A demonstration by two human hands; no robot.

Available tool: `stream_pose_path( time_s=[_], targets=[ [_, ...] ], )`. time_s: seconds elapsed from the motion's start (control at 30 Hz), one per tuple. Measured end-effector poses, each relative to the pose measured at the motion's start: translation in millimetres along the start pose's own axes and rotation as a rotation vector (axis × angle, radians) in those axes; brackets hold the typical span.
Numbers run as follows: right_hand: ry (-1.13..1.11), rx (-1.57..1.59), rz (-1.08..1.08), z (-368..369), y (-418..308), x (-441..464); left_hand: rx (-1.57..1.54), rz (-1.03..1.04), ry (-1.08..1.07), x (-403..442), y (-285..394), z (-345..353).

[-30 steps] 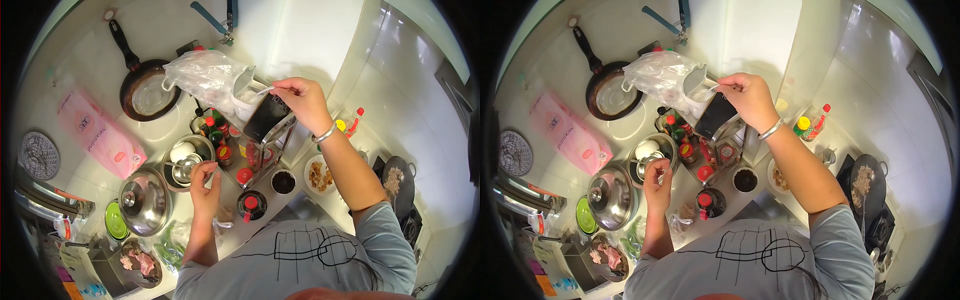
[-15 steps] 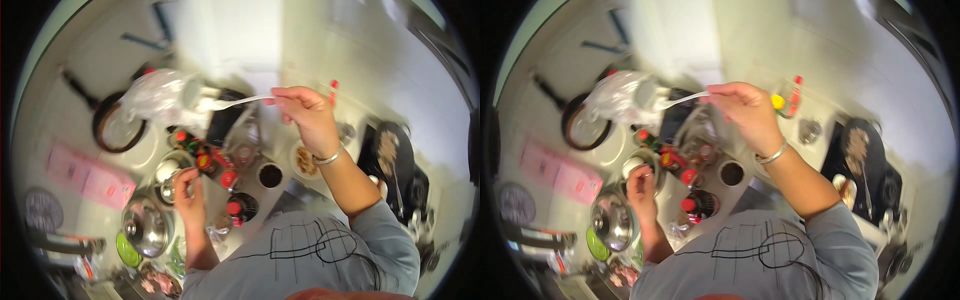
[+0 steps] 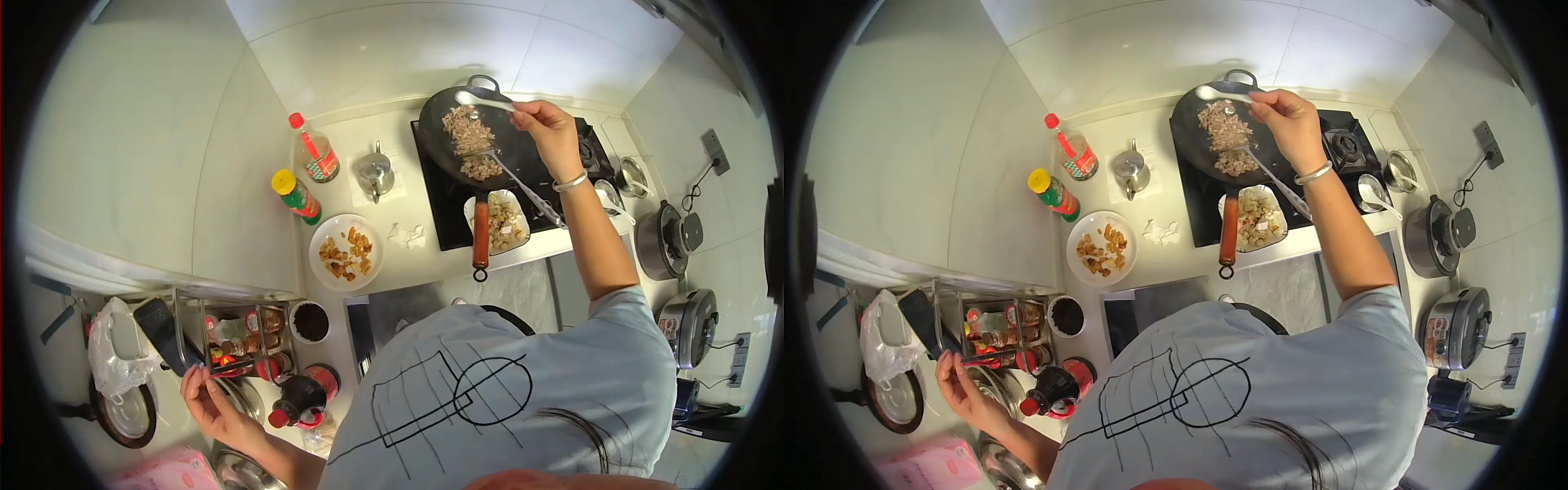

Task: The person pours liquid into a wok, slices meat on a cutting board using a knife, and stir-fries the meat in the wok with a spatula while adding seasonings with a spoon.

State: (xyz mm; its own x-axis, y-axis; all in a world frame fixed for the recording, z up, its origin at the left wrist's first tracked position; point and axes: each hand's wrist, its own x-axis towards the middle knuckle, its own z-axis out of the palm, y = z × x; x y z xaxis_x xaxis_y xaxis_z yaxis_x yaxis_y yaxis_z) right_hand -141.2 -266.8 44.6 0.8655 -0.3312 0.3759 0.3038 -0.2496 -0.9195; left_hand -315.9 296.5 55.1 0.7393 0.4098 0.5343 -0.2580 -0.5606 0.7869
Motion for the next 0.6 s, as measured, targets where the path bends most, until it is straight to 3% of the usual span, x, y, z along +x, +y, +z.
stream_pose_path(
  time_s=[0.13, 0.6],
  targets=[
    [0.024, -0.398, -0.008, -41, 61, 16, -0.080, 0.022, -0.070, -1, 14, 33],
    [0.117, -0.434, -0.014, -74, 134, 61, -0.152, -0.047, -0.107, -37, 51, 92]
  ],
)
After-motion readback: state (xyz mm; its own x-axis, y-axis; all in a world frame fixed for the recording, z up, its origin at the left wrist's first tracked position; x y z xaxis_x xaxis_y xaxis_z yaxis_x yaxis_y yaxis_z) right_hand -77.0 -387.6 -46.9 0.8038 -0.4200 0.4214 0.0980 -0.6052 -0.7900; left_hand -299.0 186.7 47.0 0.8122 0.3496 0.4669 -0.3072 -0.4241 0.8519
